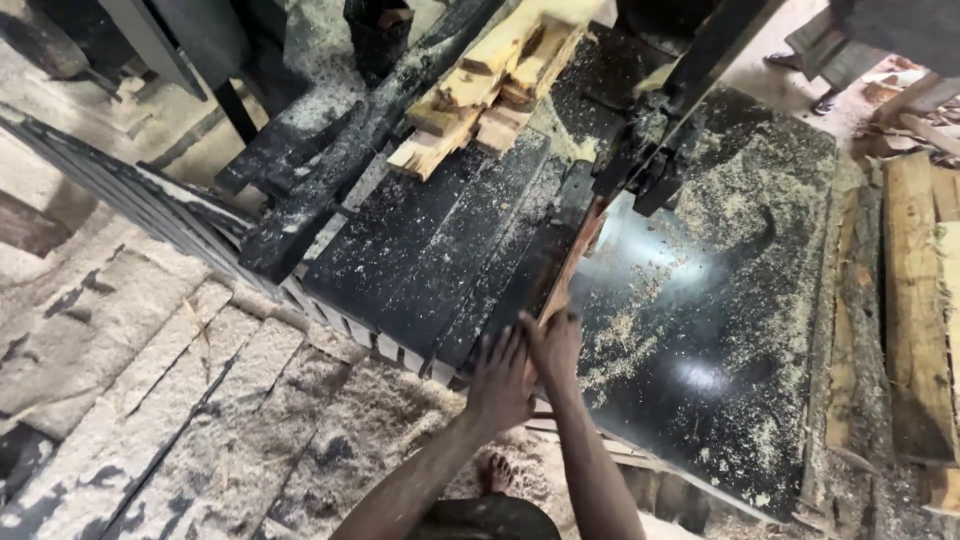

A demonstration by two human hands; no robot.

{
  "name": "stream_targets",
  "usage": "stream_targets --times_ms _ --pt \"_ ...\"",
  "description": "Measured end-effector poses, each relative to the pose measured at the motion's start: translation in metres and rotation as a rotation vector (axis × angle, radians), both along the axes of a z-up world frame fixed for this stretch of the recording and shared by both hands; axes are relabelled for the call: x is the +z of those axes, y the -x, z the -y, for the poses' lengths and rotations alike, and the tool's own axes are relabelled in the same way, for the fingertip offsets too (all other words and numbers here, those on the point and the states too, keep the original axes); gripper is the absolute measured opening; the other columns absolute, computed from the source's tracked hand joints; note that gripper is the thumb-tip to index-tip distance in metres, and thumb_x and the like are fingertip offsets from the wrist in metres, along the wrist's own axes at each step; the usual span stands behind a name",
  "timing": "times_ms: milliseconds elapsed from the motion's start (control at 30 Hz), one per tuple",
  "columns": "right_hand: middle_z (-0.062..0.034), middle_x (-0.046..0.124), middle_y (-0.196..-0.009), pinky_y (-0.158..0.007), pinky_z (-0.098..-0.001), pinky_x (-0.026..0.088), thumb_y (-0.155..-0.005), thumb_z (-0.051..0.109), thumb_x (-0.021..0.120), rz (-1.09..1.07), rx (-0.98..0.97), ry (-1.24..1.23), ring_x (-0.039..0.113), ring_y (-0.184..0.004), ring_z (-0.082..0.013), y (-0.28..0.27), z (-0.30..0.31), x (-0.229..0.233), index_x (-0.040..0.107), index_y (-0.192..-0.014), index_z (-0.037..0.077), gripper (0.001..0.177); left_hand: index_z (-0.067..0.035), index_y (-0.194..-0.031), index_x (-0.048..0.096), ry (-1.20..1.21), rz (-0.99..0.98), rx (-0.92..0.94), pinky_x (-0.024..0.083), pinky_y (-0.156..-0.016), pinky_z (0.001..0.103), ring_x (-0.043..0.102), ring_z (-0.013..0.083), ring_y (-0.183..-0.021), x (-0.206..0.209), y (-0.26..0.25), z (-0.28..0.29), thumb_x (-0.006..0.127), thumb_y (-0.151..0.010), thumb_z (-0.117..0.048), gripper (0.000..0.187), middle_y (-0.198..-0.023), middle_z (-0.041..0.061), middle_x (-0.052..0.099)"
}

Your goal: Operating a large band saw to cut multiple pieces of wood into smaller sections.

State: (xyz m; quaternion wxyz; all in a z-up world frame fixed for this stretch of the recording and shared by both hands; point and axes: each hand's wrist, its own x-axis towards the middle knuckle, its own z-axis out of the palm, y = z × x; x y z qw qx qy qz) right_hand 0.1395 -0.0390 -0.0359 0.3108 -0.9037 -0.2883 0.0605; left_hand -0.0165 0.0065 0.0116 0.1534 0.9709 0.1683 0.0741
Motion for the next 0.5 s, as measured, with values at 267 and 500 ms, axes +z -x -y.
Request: stream_targets --times_ms 267,500 --pt "-0.0183 0.064 -0.089 -0.069 -0.0476 0.054 -0.099 0.038 0.062 -0.151 -0.193 -0.442 0.055 -0.070 -0.0312 0.026 0.019 0.031 0.063 -0.122 -0.003 0.046 0.008 -0.151 0.031 0.217 0.161 -0.059 0.015 -0.122 0.064 0.029 0.0431 -0.149 -0.035 -0.018 -0.016 0.074 -0.089 -0.043 0.091 -0.157 0.027 0.036" --pt "-0.0155 0.077 -0.105 -0.063 -0.0337 0.063 -0.102 0.015 0.053 -0.434 -0.254 -0.540 0.072 -0.077 -0.0182 0.092 0.041 0.006 0.055 -0.147 0.005 0.046 -0.003 -0.118 0.075 0.159 0.473 -0.102 0.048 -0.110 0.050 0.067 0.0321 -0.121 -0.069 -0.025 -0.036 0.068 -0.094 -0.022 0.032 -0.122 0.014 0.075"
